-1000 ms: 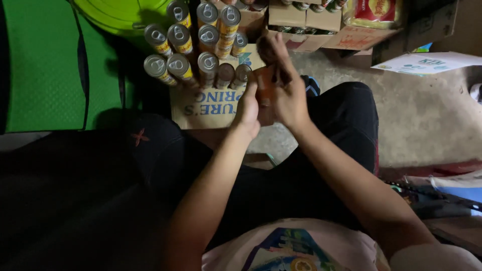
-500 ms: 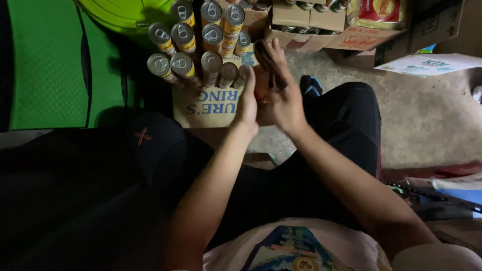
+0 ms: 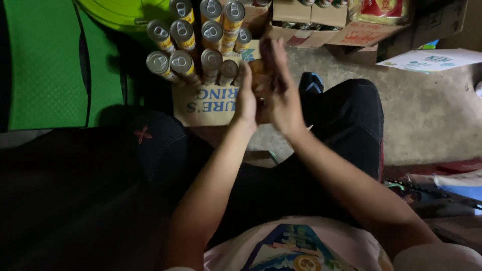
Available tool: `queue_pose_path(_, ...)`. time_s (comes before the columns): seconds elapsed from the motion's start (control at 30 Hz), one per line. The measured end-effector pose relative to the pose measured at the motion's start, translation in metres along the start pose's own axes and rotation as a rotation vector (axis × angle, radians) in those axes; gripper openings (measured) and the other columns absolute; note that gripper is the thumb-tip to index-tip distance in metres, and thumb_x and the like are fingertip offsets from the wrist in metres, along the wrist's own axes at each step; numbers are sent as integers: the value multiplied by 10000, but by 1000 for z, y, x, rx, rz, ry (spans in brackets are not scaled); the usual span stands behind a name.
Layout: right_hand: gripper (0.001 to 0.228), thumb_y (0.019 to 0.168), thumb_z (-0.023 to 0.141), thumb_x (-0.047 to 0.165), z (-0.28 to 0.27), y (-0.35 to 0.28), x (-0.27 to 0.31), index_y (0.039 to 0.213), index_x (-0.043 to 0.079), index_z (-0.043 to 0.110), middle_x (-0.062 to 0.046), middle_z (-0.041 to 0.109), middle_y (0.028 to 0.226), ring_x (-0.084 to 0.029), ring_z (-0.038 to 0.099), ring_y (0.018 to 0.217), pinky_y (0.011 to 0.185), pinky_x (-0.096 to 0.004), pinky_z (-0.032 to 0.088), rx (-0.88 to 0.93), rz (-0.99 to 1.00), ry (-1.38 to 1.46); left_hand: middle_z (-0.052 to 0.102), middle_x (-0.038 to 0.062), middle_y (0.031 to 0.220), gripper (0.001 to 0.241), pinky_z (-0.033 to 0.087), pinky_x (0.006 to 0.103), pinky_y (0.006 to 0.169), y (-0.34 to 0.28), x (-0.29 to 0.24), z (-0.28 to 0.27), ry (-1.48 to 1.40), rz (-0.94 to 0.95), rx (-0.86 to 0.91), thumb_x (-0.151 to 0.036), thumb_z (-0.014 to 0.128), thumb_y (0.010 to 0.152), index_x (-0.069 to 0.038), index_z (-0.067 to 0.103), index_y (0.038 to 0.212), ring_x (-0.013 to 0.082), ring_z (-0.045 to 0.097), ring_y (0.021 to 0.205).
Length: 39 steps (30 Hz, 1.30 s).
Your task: Wiping dust off canned goods with a cloth and stocking them on a retail shelf.
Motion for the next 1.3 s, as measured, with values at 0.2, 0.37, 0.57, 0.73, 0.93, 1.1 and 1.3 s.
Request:
queue_pose_path(0.2, 724, 957, 456, -271, 14, -31, 42, 1617, 1, 331, -231, 208, 1710, -500, 52, 1582, 1303, -625, 143, 59, -157, -21, 240, 206, 1673, 1087, 194, 509, 1296, 8, -29, -1, -7, 270, -65, -789, 533, 869, -64, 229, 1619, 355, 301, 1539)
queue_pose_path(0.37, 788, 1001, 372, -357, -1, 0, 15, 1668, 48, 264, -156, 219, 1737, -363, 153, 1615, 1330, -536, 206, 24, -207, 88, 323, 244, 1654, 805, 254, 532, 1240, -46, -38, 31, 171, -111, -228, -596, 321, 1013, -29, 336, 1584, 371, 329, 1529)
queue_pose_path(0.57, 771, 990, 354, -313, 4, -28, 16, 1656, 61, 252, -166, 221, 1717, -355, 180, 1582, 1307, -552, 244, -19, -33, 156, 51, 241, 1715, 1223, 85, 533, 1289, -63, -61, 40, 126, 220, 33, -742, 615, 785, 11, 143, 1624, 410, 64, 1586)
queue_pose_path(0.73, 569, 966, 503, -193, -16, -50, -23, 1487, 35, 493, -155, 476, 1471, -287, 400, 1351, 1120, -506, 386, -25, 159, 200, 456, 230, 1466, 1043, 418, 517, 1135, 5, -31, -10, -263, 160, -156, -689, 682, 769, -18, 387, 1511, 348, 501, 1324)
queue_pose_path(0.93, 279, 1033, 584, 41, -43, -29, -45, 1296, -45, 619, -194, 658, 1155, -201, 559, 1052, 955, -453, 480, -295, 227, 148, 524, 171, 1317, 892, 473, 452, 1096, 5, -24, -4, -400, 161, 26, -440, 845, 798, -4, 419, 1449, 281, 552, 1199)
queue_pose_path(1.1, 294, 892, 899, 87, -29, -18, 21, 1119, 68, 713, -87, 708, 1018, -188, 675, 993, 908, -370, 508, -329, 25, -47, 643, 169, 1233, 831, 565, 439, 989, 17, 4, -10, -279, 110, 93, -432, 895, 794, -1, 489, 1376, 291, 659, 1137)
queue_pose_path(1.3, 609, 703, 531, -284, -20, -11, 53, 1178, 43, 727, -108, 505, 904, -301, 601, 789, 809, -375, 504, 9, -108, -228, 697, 135, 1101, 617, 602, 440, 935, 26, 6, -24, -393, 152, 127, -424, 874, 846, -29, 601, 1234, 290, 712, 1020)
Point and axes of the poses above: each hand's wrist, its own y-axis towards the middle knuckle, its own z-axis out of the palm, x = y × z, the point moved 5 cm from there along y, towards the middle knuckle
